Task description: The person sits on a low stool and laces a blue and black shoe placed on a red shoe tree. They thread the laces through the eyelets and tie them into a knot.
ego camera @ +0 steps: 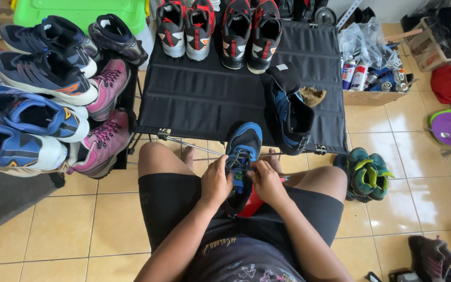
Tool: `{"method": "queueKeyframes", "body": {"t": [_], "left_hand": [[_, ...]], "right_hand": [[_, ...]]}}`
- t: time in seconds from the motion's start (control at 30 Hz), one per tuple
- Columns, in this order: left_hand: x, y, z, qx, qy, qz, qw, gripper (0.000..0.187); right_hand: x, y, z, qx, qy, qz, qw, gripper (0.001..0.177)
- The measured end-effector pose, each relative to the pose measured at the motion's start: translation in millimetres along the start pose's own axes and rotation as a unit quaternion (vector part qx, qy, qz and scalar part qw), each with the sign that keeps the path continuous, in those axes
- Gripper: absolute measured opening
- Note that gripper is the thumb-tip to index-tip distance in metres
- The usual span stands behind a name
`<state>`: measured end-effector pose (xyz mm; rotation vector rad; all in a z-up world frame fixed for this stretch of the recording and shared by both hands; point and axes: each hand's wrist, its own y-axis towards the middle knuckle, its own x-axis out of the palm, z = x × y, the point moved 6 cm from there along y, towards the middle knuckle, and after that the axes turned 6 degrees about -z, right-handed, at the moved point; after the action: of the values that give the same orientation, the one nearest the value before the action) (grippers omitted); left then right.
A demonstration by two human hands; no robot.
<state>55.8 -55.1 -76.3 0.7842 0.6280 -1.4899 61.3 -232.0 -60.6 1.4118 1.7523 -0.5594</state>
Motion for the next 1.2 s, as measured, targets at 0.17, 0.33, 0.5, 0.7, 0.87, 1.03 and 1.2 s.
{"method": "queueKeyframes", "body": {"t": [0.17, 0.33, 0.5, 0.7, 0.87, 1.03, 1.2], "left_hand": [[8, 0, 2, 0.011, 0.02, 0.008, 1.0, 0.059], [23, -2, -4, -0.006, 0.024, 0.021, 0.999, 0.051], [14, 0, -13, 0.0, 0.014, 0.013, 1.0, 0.043], [-30, -1, 4, 0.024, -0.022, -0.11, 0.993, 0.041], [-35, -4, 8, 0.114, -0.02, -0.041, 0.992, 0.025], [-42, -8, 23, 0.164, -0.005, 0.001, 0.986, 0.016], [-47, -9, 38, 0.198, -0.162, -0.05, 0.965, 0.017]], "right_hand": [[-1, -9, 1, -0.014, 0.022, -0.013, 1.0, 0.009], [-59, -12, -14, -0.074, 0.045, -0.011, 0.996, 0.013], [-34, -21, 15, -0.012, 0.115, -0.04, 0.992, 0.017], [-9, -17, 29, 0.081, 0.267, -0.061, 0.958, 0.012], [5, -21, 53, 0.102, 0.338, -0.036, 0.935, 0.008], [0, -21, 35, 0.108, 0.333, -0.031, 0.936, 0.022], [23, -18, 34, 0.133, 0.302, -0.083, 0.94, 0.037]]}}
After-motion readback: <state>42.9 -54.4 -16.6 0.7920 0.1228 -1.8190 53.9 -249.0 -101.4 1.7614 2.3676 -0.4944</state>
